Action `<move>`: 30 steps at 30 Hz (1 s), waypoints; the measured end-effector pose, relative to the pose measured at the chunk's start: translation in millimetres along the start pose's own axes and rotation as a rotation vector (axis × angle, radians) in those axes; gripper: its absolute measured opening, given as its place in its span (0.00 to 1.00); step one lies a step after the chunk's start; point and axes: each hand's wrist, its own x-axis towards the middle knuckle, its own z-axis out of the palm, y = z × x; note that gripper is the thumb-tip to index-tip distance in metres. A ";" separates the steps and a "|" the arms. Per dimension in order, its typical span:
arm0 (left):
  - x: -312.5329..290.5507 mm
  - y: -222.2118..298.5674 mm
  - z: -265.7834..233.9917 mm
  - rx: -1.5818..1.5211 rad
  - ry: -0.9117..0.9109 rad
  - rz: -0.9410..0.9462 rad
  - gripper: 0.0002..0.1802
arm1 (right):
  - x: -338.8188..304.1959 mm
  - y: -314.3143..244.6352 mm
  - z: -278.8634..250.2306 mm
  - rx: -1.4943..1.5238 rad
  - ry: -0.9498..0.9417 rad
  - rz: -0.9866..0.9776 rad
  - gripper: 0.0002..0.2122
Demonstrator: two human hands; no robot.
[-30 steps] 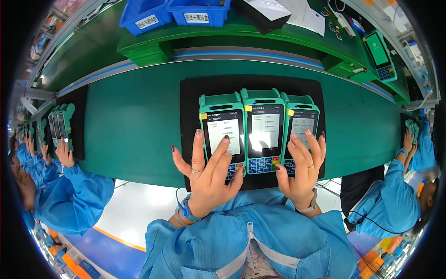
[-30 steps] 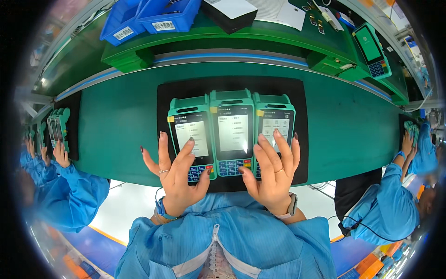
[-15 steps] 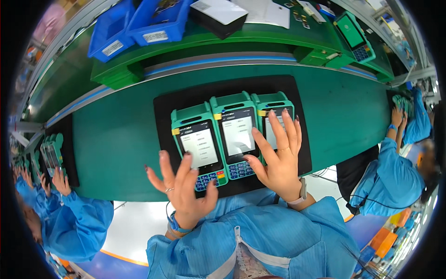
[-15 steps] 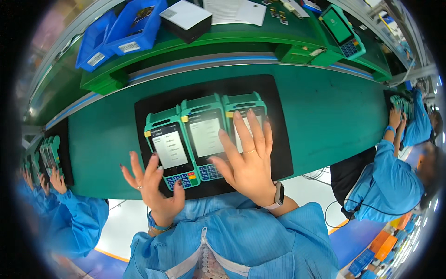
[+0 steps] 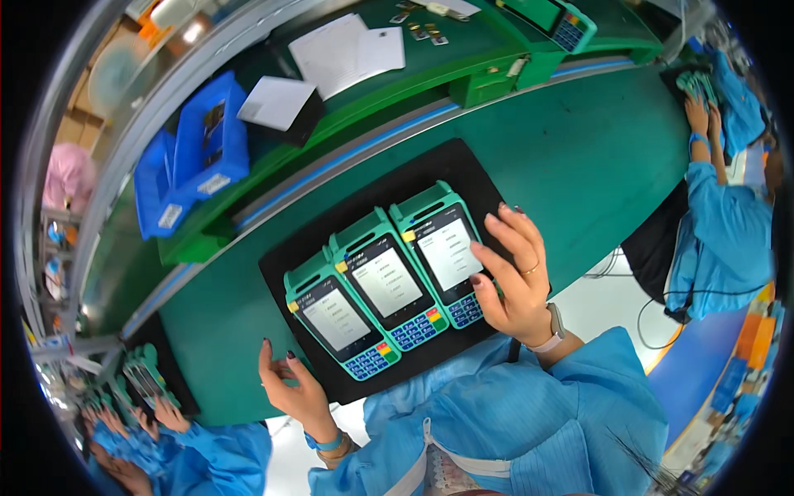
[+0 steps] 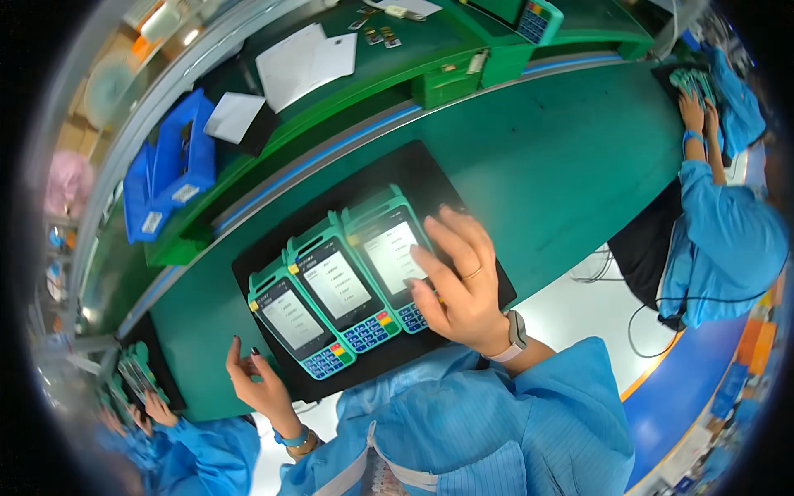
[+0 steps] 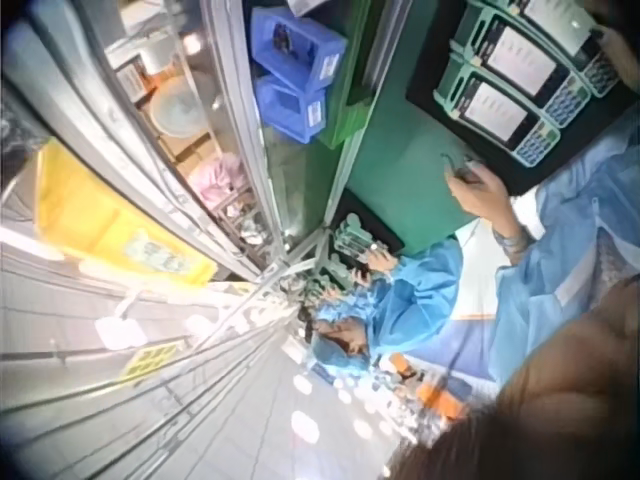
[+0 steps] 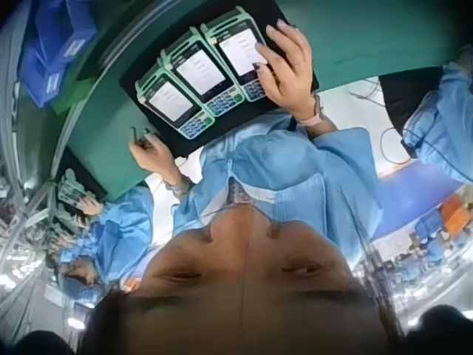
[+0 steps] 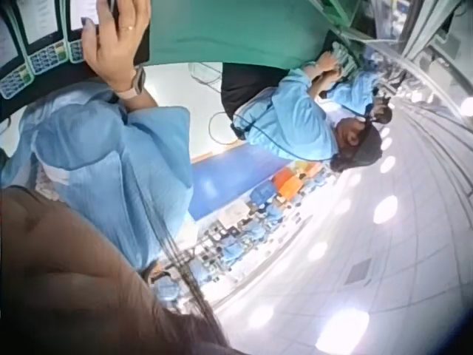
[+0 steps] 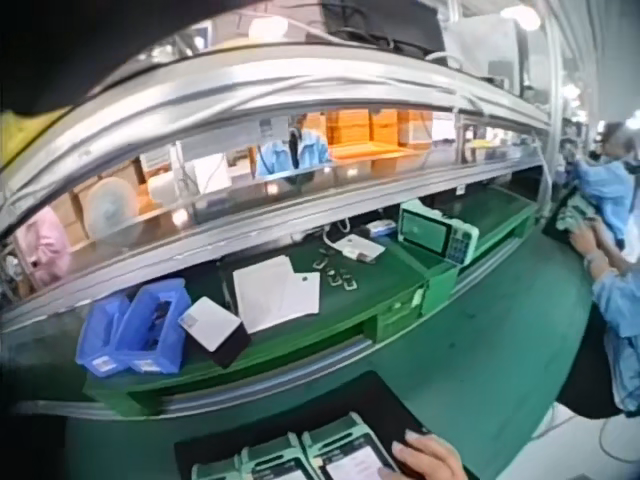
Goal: The person tests handheld payment terminals along an assembly line by tapping their touchscreens and pressing their keypads, then passes the devices down the workbench to the next station.
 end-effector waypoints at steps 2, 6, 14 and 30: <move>3.6 -3.6 1.9 0.008 -0.075 -0.029 0.22 | 1.3 -1.9 -0.9 0.063 0.034 -0.020 0.13; -1.1 -9.5 13.2 0.127 -0.235 0.335 0.24 | -7.1 4.1 -3.1 0.313 0.142 -0.071 0.11; 15.8 39.4 32.1 -0.316 -0.618 0.211 0.26 | -8.6 -2.1 -15.1 0.640 0.263 -0.172 0.12; 24.6 262.0 216.4 -0.937 -1.581 0.351 0.29 | -32.3 -15.9 -46.6 0.485 0.297 -0.157 0.11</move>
